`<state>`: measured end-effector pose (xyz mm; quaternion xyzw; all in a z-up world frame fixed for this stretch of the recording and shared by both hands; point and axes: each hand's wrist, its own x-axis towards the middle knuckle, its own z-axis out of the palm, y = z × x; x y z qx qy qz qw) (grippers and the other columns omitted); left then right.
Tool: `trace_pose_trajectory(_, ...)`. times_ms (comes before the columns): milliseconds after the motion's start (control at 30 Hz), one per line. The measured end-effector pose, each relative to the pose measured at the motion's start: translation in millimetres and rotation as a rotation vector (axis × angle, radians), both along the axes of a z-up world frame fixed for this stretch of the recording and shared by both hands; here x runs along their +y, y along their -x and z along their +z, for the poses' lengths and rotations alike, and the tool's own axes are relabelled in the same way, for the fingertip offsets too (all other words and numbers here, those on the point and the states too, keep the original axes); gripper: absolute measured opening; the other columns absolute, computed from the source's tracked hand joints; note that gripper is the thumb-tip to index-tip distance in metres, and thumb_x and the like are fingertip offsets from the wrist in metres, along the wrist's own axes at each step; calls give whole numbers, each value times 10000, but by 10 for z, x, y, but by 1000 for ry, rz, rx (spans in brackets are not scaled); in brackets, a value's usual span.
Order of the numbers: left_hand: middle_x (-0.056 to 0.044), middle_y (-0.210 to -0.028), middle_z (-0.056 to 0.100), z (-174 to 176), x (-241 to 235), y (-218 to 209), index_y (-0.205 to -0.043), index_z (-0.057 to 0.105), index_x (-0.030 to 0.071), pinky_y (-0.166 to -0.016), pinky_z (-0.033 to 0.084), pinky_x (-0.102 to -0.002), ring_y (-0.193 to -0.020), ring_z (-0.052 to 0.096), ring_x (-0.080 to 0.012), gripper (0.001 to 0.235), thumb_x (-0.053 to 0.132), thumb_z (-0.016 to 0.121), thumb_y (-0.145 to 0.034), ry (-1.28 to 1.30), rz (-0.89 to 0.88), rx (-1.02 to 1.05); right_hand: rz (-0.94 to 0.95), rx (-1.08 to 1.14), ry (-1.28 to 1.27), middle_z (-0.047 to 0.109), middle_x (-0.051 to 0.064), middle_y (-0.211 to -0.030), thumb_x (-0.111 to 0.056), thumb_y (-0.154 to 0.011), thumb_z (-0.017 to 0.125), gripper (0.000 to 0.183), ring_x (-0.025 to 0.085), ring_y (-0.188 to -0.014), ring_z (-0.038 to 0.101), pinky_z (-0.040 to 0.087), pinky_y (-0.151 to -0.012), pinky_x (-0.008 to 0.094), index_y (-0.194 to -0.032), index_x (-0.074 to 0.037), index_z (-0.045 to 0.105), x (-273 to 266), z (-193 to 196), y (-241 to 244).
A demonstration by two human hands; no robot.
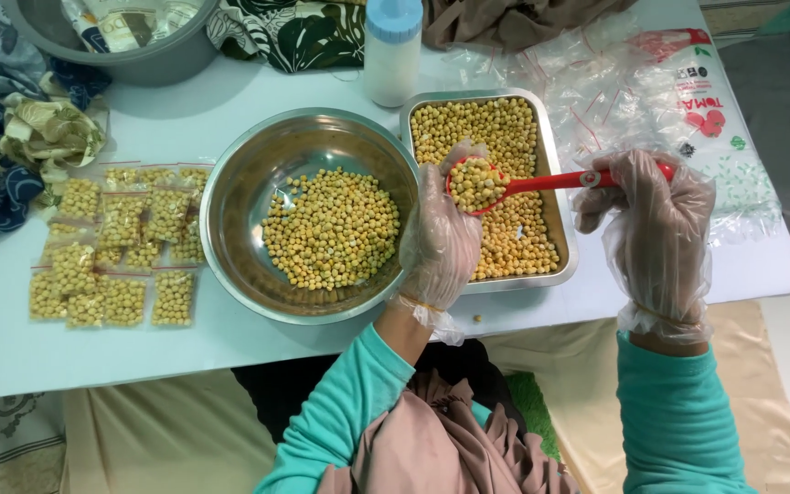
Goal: The person is seasoning nuts by scooping them into a bowl, adding liquid from a squeeze bottle, and mixing them thoroughly by hand.
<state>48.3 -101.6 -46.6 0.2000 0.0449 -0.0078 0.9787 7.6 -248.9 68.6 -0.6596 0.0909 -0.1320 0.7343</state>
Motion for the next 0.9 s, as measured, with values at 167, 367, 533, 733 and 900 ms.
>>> trace_pose_trajectory(167, -151, -1283, 667, 53, 412, -39, -1295, 660, 47, -1067, 511, -497, -1250, 602, -293, 512, 478, 456, -1106, 73, 121, -115, 227, -187, 126, 662, 127, -847, -311, -1093, 578, 345, 182, -598, 620, 527, -572, 266, -1037, 18, 664, 358, 106, 24)
trace_pose_trajectory(367, -133, -1302, 678, 216, 1101, 86, -1337, 631, 59, -975, 557, -482, -1209, 639, -278, 567, 498, 485, -1010, -73, 274, 182, 488, -288, 265, 704, 155, -903, -219, -1122, 476, 300, 198, -722, 692, 630, -644, 273, -1155, 45, 616, 803, -99, -10)
trace_pose_trajectory(533, -154, -1506, 534, 119, 1464, 149, -1452, 560, 80, -1201, 335, -483, -1438, 456, -301, 595, 468, 357, -1049, -325, 390, 230, 600, -564, 703, 735, 248, -982, -125, -1046, 535, 225, 280, -779, 758, 638, -684, 351, -1104, 46, 669, 1116, -115, 49)
trace_pose_trajectory(733, -204, -1618, 409, 77, 1528, 229, -1530, 476, 44, -1313, 155, -428, -1548, 305, -325, 570, 413, 280, -1142, -467, 470, 99, 525, -939, 980, 735, 181, -1058, -106, -978, 678, 244, 285, -907, 732, 601, -848, 425, -1198, -6, 715, 947, -410, 42)
trace_pose_trajectory(900, -222, -1578, 452, 198, 1372, 276, -1513, 491, 20, -1294, 211, -452, -1525, 354, -332, 574, 426, 329, -1140, -431, 447, 32, 465, -860, 1027, 734, 197, -1147, -74, -972, 674, 278, 307, -977, 720, 567, -924, 449, -1236, 2, 714, 408, -144, 305)
